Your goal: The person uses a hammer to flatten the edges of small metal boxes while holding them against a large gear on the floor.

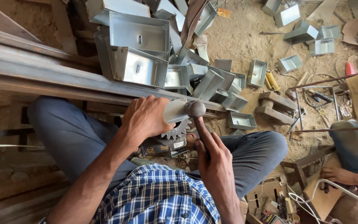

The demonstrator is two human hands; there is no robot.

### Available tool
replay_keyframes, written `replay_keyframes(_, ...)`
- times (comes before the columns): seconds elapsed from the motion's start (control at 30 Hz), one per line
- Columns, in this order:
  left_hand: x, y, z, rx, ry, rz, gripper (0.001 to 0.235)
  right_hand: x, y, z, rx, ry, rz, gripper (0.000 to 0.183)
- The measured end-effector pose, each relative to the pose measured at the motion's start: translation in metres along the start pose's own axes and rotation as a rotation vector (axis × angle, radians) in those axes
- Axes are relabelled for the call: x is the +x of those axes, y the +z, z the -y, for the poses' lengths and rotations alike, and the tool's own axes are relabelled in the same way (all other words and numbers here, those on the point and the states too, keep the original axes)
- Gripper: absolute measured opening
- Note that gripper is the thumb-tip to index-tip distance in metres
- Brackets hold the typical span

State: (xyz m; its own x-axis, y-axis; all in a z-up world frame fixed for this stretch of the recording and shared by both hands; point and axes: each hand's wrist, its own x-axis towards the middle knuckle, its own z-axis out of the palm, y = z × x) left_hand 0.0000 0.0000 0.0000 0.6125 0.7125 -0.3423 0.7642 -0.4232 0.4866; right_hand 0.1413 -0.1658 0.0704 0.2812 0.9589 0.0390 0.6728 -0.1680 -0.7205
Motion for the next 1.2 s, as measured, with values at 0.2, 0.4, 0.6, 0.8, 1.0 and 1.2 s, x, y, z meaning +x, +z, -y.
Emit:
replay_keyframes(0.2, 0.0, -0.002, -0.001, 0.044, -0.02, 0.03, 0.047, -0.005, 0.007, -0.005, -0.014, 0.019, -0.014, 0.062)
replay_keyframes(0.4, -0.002, -0.002, -0.002, 0.02, -0.02, 0.024, 0.047, -0.005, 0.007, -0.004, -0.021, 0.008, -0.013, 0.063)
replay_keyframes(0.6, -0.001, -0.004, -0.003, 0.026, 0.006, -0.005, 0.044, -0.002, 0.005, 0.0, -0.049, 0.038, -0.004, 0.062)
replay_keyframes(0.8, 0.002, -0.001, -0.001, 0.018, 0.021, -0.006, 0.041, -0.001, 0.004, -0.002, -0.043, 0.037, 0.009, 0.061)
replay_keyframes(1.0, 0.002, 0.003, 0.001, 0.0, 0.018, -0.012, 0.046, -0.003, 0.006, -0.005, -0.062, 0.029, 0.004, 0.062)
replay_keyframes(1.2, 0.002, 0.003, 0.0, 0.018, -0.001, 0.009, 0.049, -0.005, 0.007, -0.01, 0.009, 0.027, -0.008, 0.057)
